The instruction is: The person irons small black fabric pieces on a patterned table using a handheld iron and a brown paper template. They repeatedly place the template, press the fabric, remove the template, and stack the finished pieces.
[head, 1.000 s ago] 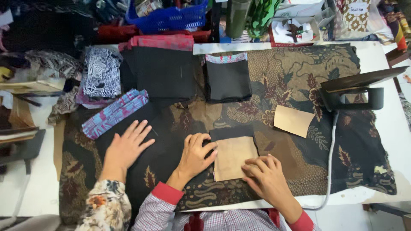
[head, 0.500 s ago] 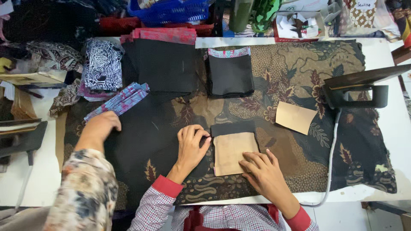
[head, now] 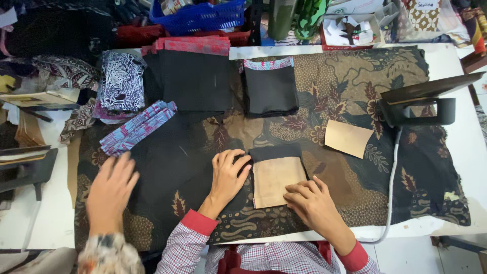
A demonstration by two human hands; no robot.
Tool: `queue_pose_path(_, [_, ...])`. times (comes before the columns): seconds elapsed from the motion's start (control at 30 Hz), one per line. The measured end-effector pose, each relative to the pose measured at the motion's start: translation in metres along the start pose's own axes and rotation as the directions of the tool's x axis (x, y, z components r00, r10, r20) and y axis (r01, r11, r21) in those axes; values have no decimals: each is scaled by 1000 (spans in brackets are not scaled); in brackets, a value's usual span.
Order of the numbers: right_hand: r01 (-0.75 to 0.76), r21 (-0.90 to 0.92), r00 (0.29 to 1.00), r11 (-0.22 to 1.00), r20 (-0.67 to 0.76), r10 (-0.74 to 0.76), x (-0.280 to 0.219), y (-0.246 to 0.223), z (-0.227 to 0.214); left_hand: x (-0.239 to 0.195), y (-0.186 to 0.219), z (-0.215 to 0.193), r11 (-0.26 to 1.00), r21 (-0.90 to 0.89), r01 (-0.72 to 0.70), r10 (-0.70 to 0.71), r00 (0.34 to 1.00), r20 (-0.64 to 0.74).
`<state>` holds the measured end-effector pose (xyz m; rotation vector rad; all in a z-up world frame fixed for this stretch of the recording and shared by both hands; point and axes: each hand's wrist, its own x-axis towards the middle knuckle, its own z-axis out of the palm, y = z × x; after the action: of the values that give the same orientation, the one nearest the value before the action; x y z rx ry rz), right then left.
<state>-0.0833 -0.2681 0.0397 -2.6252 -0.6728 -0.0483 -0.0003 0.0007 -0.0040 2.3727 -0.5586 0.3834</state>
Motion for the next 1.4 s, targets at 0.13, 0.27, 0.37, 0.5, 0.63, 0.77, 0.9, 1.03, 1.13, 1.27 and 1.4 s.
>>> queue_pose_path(0.13, [48, 19, 999, 999, -6, -47, 3, -2, -6, 1, -1, 1, 1000, 8, -5, 5, 1000, 1])
queue_pose_path(0.27, [73, 20, 984, 997, -166, -68, -2, -7, -14, -1, -3, 4, 999, 39, -7, 7, 1000, 15])
queue_pose_path(0.37, [86, 60, 949, 995, -310, -63, -5, -10, -23, 0, -3, 3, 1000, 24, -10, 10, 1000, 13])
queue_pose_path(0.5, [126, 131, 846, 983, -532, -38, -7, -7, -38, 2, 0, 1, 999, 11, -42, 42, 999, 20])
queue_pose_path(0.63, [97, 117, 694, 988, -720, 17, -2, 10, -64, 1, 2, -1, 999, -28, -46, 47, 998, 44])
queue_pose_path(0.77, [7, -173, 543, 985, -826, -149, 37, 54, -82, 4, 3, -1, 999, -51, 17, -16, 1000, 7])
queue_pose_path(0.9, [-143, -287, 679, 947, -725, -117, 75, 94, -81, 4, 4, -3, 999, -38, 9, -9, 1000, -7])
queue_pose_path(1.03, [-274, -240, 799, 931, -595, 82, 72, 100, -58, 5, 5, -5, 998, -55, 0, 0, 1000, -10])
queue_pose_path(1.13, [-273, -83, 829, 958, -525, 191, 36, 88, -39, 6, 5, -6, 997, -74, -12, 11, 1000, -7])
queue_pose_path(1.27, [-315, 21, 872, 949, -388, 298, -17, 59, -22, 1, 11, -18, 993, -114, -9, 11, 1000, 13])
queue_pose_path(1.4, [-275, 52, 911, 960, -307, 277, -38, 39, -13, -29, 25, -42, 971, -238, -29, 57, 992, 113])
